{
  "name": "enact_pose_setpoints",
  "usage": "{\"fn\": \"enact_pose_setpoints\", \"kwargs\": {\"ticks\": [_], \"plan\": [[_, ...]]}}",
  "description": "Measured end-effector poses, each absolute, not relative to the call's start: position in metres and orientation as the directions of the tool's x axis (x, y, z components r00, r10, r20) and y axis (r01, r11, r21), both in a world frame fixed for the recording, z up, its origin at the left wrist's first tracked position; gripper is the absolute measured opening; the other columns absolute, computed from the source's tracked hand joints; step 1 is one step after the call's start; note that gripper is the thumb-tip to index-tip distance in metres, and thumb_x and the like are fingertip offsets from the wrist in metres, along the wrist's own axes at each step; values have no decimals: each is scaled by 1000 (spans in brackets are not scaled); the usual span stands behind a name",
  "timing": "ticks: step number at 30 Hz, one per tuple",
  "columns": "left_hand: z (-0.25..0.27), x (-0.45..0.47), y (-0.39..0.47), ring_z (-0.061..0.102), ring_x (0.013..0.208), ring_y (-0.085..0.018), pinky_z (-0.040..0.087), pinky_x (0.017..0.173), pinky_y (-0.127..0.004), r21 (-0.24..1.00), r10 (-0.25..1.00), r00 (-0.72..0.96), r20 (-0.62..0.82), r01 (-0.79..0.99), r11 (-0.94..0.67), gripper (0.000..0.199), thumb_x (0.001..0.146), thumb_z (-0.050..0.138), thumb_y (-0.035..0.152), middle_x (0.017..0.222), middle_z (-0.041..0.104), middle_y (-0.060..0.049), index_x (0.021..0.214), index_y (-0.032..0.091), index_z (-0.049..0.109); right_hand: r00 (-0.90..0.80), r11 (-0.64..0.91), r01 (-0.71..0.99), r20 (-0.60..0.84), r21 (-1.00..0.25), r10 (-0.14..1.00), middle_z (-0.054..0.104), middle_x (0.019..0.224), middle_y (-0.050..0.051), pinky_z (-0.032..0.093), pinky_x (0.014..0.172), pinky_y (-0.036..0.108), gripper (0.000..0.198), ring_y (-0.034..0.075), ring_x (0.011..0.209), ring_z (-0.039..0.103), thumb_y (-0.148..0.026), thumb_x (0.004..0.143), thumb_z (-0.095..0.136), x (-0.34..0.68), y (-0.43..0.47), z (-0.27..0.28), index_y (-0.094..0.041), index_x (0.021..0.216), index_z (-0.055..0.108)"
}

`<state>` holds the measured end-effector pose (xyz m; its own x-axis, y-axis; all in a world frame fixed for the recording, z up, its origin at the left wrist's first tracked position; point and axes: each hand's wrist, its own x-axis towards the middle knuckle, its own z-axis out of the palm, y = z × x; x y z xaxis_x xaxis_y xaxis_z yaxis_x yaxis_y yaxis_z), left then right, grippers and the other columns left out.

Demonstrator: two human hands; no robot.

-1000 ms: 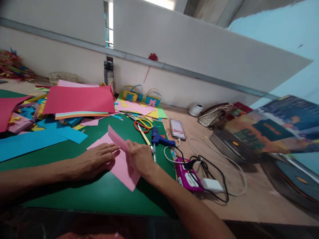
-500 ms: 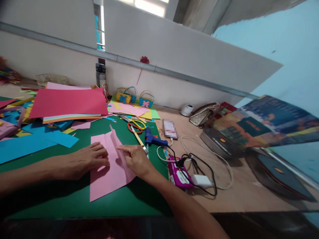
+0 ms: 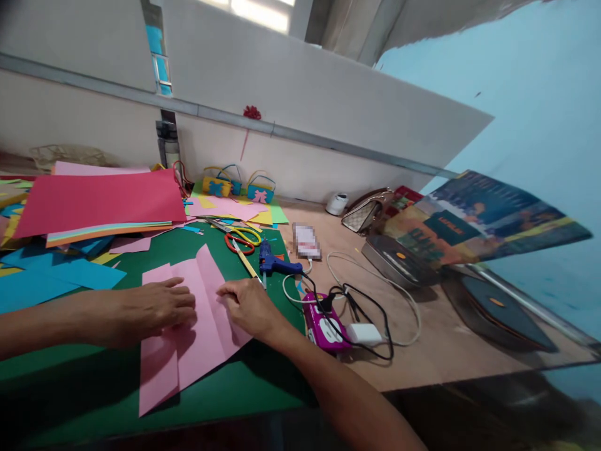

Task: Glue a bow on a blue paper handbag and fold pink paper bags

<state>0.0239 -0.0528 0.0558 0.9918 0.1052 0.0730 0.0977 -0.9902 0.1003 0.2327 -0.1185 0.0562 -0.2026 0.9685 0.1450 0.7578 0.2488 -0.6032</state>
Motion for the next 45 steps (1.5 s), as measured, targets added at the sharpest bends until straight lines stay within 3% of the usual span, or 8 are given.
{"fn": "enact_pose_setpoints", "kwargs": {"ticks": [3, 10, 20, 24, 32, 39, 42, 45], "plan": [[59, 18, -53, 55, 73, -17, 35, 81, -32, 187, 58, 998, 5, 56, -981, 27, 81, 47, 1, 77, 62, -1, 91, 23, 59, -212, 243, 774, 123, -585, 970, 74, 91, 5, 47, 71, 22, 28, 15, 80, 68, -8, 81, 49, 237, -120, 58, -16, 92, 73], [59, -18, -59, 50, 77, -20, 37, 82, -39, 118, 145, 968, 205, 122, -985, 25, 86, 41, 5, 80, 61, -6, 75, 20, 58, -346, 309, 772, 41, -556, 937, 73, 94, 5, 48, 72, 24, 34, 18, 85, 67, -6, 81, 45, 257, -127, 61, -19, 99, 70], [28, -57, -56, 58, 100, -17, 43, 92, -35, 102, 172, 851, 495, 140, -985, 20, 90, 42, 5, 98, 67, -9, 95, 17, 56, -631, 634, 762, 371, 131, 681, 65, 81, 10, 51, 73, 33, 27, 20, 84, 61, -7, 90, 39, 259, -140, 43, -13, 79, 63], [14, -61, -60, 58, 103, -16, 29, 107, -43, 65, 224, 882, 414, 216, -974, 25, 92, 37, 4, 101, 68, -6, 89, 18, 57, -700, 668, 699, 441, 257, 562, 62, 114, 17, 47, 90, 45, 22, 29, 118, 50, -8, 90, 43, 258, -138, 41, -11, 85, 63], [15, -67, -61, 53, 118, -18, 29, 109, -41, 259, 233, 901, 365, 143, -955, 17, 90, 42, 9, 116, 64, -10, 100, 18, 53, -719, 797, 539, 345, -272, 603, 66, 94, 12, 47, 89, 41, 16, 19, 94, 61, -21, 92, 40, 264, -133, 38, -17, 85, 55], [25, -70, -66, 61, 103, -17, 32, 109, -41, 571, 426, 872, 241, 228, -789, 24, 89, 45, 17, 110, 67, -3, 109, 22, 57, -546, 499, 585, 145, -640, 825, 67, 89, 6, 47, 72, 29, 19, 16, 81, 60, -26, 91, 42, 263, -135, 52, -19, 85, 59], [23, -66, -65, 64, 77, -14, 49, 85, -29, 652, 593, 778, 206, 343, -676, 19, 91, 45, 25, 89, 69, -1, 92, 19, 62, -417, 294, 597, 25, -746, 909, 70, 86, 4, 47, 69, 26, 15, 15, 78, 63, -27, 85, 51, 260, -132, 54, -20, 81, 63], [25, -60, -66, 55, 57, -11, 45, 55, -19, 684, 683, 715, 150, 424, -593, 27, 91, 44, 31, 67, 63, 2, 77, 17, 63, -280, 124, 610, -67, -783, 958, 69, 74, 2, 46, 64, 25, 18, 15, 69, 62, -32, 80, 55, 257, -132, 56, -19, 72, 66]]}}
